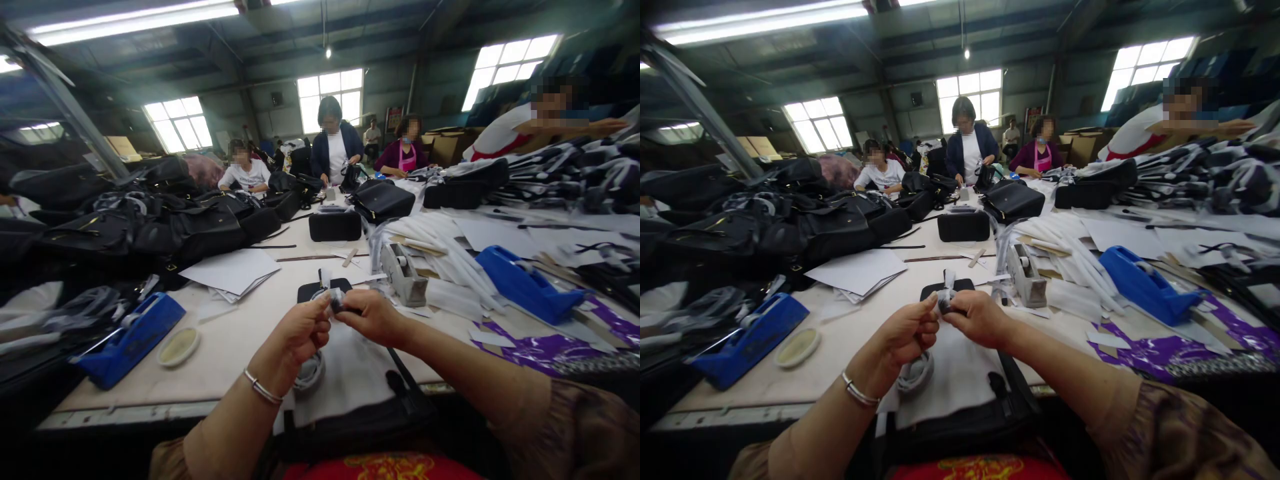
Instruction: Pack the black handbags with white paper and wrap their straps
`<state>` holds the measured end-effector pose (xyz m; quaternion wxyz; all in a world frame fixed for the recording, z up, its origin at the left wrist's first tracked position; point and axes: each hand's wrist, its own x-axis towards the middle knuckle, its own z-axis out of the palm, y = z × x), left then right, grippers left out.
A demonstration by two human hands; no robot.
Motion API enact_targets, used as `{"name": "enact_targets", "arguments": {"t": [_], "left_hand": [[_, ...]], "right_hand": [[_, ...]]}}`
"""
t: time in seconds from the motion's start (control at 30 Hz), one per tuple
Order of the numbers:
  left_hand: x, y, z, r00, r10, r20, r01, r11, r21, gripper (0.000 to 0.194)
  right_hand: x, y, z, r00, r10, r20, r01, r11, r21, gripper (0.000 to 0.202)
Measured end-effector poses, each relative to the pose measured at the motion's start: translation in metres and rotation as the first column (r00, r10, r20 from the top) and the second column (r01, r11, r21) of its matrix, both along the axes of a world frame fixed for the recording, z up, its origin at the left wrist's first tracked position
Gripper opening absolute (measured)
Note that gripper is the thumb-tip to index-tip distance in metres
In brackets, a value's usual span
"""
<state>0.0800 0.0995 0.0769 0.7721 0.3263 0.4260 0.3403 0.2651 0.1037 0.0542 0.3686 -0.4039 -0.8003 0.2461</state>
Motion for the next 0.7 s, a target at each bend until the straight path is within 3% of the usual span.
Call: {"name": "enact_targets", "arguments": {"t": [0.07, 0.13, 0.2, 0.27, 0.3, 0.37, 0.4, 0.43, 0.47, 0.5, 0.57, 0.6, 0.7], "left_hand": [[0.004, 0.014, -0.003, 0.998, 0.065, -0.001, -0.065, 0.996, -0.059, 0.036], [0.009, 0.021, -0.009, 0.997, 0.070, -0.025, -0.071, 0.997, -0.041, 0.035], [0.013, 0.022, -0.017, 0.993, 0.066, -0.095, -0.060, 0.997, 0.056, 0.033], [0.016, 0.018, -0.026, 0.962, 0.106, -0.251, -0.047, 0.971, 0.234, 0.027], [0.017, 0.014, -0.030, 0.928, 0.143, -0.345, -0.019, 0.941, 0.337, 0.024], [0.019, 0.008, -0.039, 0.833, 0.226, -0.504, 0.079, 0.855, 0.513, 0.020], [0.021, 0.005, -0.043, 0.787, 0.261, -0.559, 0.134, 0.812, 0.568, 0.020], [0.021, 0.002, -0.047, 0.748, 0.287, -0.598, 0.181, 0.779, 0.600, 0.022], [0.022, 0.001, -0.050, 0.717, 0.306, -0.626, 0.212, 0.760, 0.614, 0.024], [0.022, 0.001, -0.052, 0.697, 0.312, -0.646, 0.230, 0.756, 0.612, 0.026], [0.021, 0.004, -0.053, 0.706, 0.249, -0.663, 0.234, 0.801, 0.551, 0.030], [0.020, 0.008, -0.052, 0.747, 0.173, -0.642, 0.216, 0.850, 0.481, 0.031], [0.017, 0.023, -0.046, 0.924, -0.074, -0.374, 0.117, 0.989, 0.094, 0.037]], "right_hand": [[0.004, 0.004, -0.009, 0.986, 0.038, 0.161, -0.068, 0.979, 0.190, 0.026], [0.008, 0.009, -0.017, 0.975, 0.071, 0.211, -0.118, 0.969, 0.217, 0.024], [0.012, 0.015, -0.023, 0.986, 0.118, 0.120, -0.130, 0.987, 0.093, 0.023], [0.014, 0.023, -0.027, 0.986, 0.114, -0.118, -0.138, 0.963, -0.231, 0.030], [0.014, 0.027, -0.029, 0.965, 0.053, -0.257, -0.167, 0.880, -0.444, 0.035], [0.014, 0.036, -0.032, 0.885, -0.165, -0.435, -0.274, 0.571, -0.774, 0.040], [0.013, 0.040, -0.034, 0.846, -0.275, -0.457, -0.323, 0.418, -0.849, 0.038], [0.011, 0.043, -0.035, 0.819, -0.354, -0.451, -0.354, 0.306, -0.884, 0.035], [0.010, 0.046, -0.037, 0.806, -0.396, -0.439, -0.369, 0.242, -0.897, 0.032], [0.009, 0.048, -0.039, 0.802, -0.414, -0.431, -0.371, 0.221, -0.902, 0.030], [0.006, 0.049, -0.042, 0.813, -0.396, -0.427, -0.348, 0.259, -0.901, 0.031], [0.006, 0.049, -0.044, 0.828, -0.367, -0.424, -0.320, 0.310, -0.895, 0.032], [0.006, 0.048, -0.052, 0.904, -0.205, -0.374, -0.196, 0.578, -0.792, 0.035]]}}
